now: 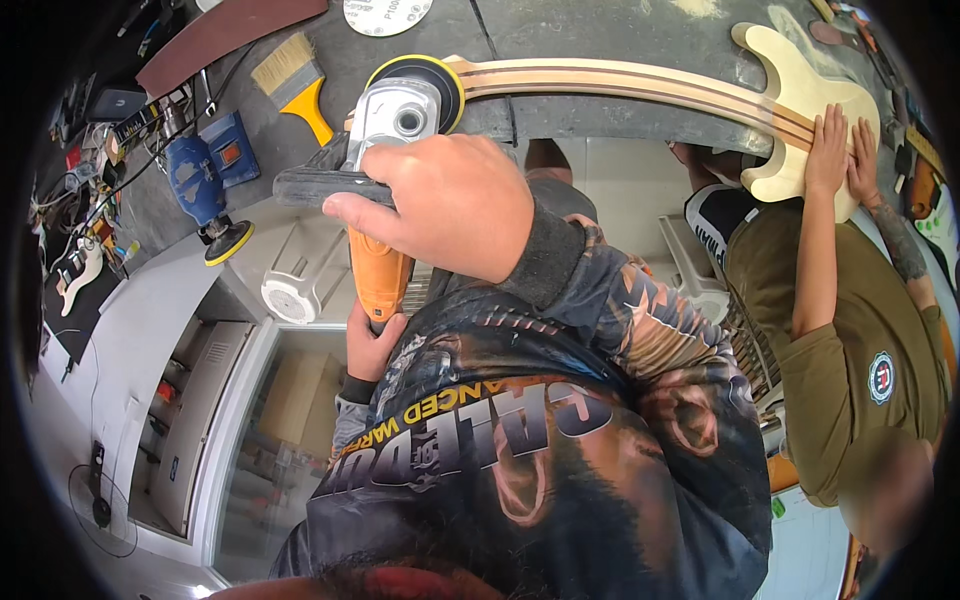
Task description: The person picks up and turns a guitar body to check the surface, then places the neck on a workbench and sands the back of the neck and the headstock using a power sander.
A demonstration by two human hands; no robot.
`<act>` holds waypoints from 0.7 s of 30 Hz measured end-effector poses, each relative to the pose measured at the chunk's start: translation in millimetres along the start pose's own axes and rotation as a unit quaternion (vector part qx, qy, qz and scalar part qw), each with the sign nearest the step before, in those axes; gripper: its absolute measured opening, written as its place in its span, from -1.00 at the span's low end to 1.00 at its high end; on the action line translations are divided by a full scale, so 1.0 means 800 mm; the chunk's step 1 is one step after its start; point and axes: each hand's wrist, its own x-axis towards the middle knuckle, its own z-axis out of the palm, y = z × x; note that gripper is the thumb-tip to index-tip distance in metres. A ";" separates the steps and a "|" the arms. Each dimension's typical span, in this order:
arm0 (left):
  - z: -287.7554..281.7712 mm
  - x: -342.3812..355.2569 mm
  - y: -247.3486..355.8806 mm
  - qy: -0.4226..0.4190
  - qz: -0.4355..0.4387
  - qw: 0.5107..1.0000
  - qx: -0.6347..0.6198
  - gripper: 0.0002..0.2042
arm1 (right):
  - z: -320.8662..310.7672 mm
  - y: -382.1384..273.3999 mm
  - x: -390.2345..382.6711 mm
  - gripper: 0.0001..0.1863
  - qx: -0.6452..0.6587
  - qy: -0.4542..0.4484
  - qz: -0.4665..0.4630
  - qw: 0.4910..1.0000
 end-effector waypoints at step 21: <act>0.002 0.013 0.014 0.014 0.006 1.000 0.021 -0.56 | -0.003 0.004 0.007 -0.43 0.002 0.025 -0.008 1.000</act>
